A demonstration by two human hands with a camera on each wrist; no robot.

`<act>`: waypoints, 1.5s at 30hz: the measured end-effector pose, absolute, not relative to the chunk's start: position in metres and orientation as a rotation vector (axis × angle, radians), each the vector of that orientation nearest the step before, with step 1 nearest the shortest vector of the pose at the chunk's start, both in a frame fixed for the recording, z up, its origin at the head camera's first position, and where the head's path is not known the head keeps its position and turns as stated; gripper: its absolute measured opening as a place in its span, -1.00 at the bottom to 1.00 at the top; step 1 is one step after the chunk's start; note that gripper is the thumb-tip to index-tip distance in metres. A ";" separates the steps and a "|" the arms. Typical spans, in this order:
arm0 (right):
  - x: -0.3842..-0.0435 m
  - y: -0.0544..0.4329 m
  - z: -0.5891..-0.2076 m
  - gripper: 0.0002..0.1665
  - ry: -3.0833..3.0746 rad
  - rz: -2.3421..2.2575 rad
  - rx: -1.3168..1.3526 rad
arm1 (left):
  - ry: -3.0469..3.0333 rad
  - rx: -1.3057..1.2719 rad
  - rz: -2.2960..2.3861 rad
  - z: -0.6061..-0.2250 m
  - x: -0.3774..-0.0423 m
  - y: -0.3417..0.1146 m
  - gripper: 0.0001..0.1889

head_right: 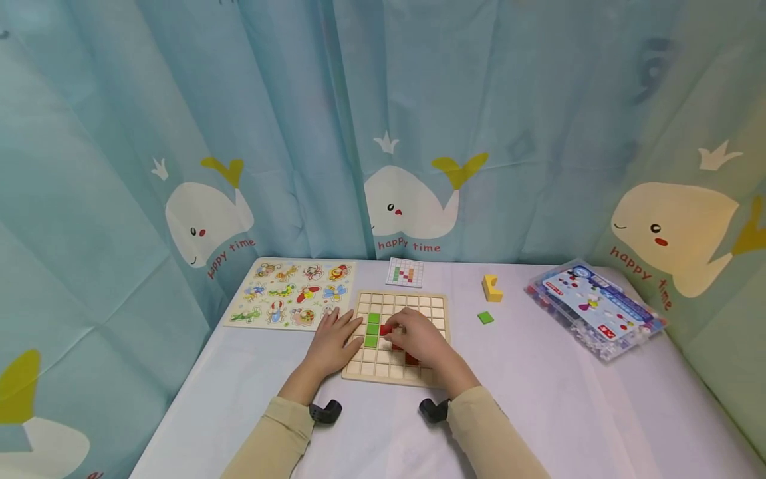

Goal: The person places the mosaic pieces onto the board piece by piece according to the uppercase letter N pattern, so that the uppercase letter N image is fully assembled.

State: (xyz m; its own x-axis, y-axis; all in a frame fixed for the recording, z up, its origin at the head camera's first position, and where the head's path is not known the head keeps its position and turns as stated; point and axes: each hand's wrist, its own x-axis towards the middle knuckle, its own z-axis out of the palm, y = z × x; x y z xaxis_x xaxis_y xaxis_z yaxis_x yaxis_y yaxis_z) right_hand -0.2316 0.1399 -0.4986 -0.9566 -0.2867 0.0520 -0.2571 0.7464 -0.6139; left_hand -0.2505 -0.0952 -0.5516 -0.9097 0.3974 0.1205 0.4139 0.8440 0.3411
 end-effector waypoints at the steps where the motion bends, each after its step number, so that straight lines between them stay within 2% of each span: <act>1: -0.232 0.144 -0.498 -0.72 2.898 -1.013 -0.441 | -2.972 -0.653 -0.570 -0.552 -0.250 -0.095 -0.44; 17: -0.228 0.223 -0.498 -0.60 2.948 -1.071 -0.183 | -2.967 -0.658 -0.572 -0.551 -0.249 -0.097 -0.43; 28: -0.226 0.272 -0.501 -0.55 3.064 -1.014 -0.107 | -2.970 -0.652 -0.580 -0.554 -0.251 -0.097 -0.43; 45: -0.226 0.310 -0.511 -0.32 2.998 -1.014 0.124 | -2.966 -0.656 -0.592 -0.554 -0.251 -0.096 -0.43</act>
